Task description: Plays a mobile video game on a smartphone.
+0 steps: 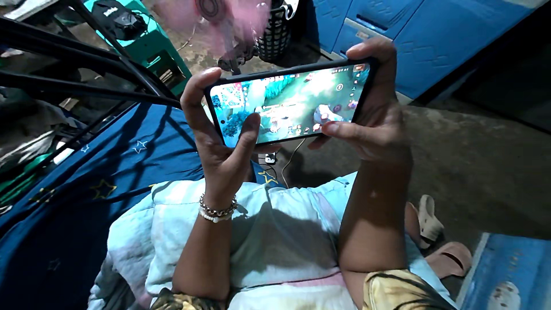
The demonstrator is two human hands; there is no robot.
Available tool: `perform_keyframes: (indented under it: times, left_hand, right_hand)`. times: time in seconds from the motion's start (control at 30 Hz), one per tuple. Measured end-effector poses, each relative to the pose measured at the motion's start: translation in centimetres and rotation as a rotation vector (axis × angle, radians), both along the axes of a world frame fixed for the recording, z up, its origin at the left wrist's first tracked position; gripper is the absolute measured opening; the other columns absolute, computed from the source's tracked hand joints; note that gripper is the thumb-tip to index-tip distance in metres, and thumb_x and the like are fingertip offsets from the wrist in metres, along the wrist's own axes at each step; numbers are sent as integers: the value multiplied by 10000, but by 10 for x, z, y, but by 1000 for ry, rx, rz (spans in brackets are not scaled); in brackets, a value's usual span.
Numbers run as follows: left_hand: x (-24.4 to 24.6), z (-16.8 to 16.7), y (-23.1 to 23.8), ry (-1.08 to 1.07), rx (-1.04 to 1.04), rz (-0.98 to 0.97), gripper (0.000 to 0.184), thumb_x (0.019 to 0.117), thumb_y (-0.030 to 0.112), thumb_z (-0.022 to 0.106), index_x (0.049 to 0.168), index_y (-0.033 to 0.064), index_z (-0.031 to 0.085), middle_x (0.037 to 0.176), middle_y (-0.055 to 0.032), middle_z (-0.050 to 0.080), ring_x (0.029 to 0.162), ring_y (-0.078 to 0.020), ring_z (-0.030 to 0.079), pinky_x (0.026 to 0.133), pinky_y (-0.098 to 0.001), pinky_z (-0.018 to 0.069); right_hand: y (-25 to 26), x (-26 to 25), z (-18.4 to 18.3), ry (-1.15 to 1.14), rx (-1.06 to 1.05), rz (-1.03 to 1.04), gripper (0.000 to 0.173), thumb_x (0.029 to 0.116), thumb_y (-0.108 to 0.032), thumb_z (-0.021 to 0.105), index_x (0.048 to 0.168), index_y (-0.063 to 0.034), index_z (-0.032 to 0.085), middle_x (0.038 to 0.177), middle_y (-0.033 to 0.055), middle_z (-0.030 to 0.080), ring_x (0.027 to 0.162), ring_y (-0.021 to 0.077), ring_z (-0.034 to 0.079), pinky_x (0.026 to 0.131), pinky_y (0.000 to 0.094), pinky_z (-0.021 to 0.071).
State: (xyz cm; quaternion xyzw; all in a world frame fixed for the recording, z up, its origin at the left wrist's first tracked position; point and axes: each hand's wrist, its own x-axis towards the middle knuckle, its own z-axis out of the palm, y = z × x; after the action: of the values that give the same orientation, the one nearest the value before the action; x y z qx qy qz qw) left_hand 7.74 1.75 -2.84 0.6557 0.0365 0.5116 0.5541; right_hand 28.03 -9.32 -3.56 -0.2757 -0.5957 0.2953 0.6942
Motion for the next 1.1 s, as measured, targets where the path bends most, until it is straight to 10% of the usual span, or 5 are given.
perform_keyframes:
  times: [0.77,0.93,1.1]
  left_hand:
    - [-1,0,0,3,9,63,696,935,-1,668,1488,213,303,1360,-22,508,1002,-138,687,601,-280,649]
    - [0,-2,1,-12,28,80,697,930,15,683,1490,198,310,1378,-32,488,1066,-155,665,640,-292,655]
    - [0,-1,-1,-15,7,74,688,931,7,682,1477,203,311,1352,-23,510,1017,-142,689,612,-285,657]
  right_hand:
    - [-4,-5,2,4,-60,-44,726,840,-23,780,1398,-247,373,1281,6,573,994,141,703,592,294,656]
    - [3,33,-29,0,32,132,885,812,53,800,1486,-190,281,1398,196,504,1105,398,670,623,497,665]
    - [-2,-6,2,2,-39,-41,711,845,-24,773,1396,-234,375,1290,16,571,993,149,705,595,301,658]
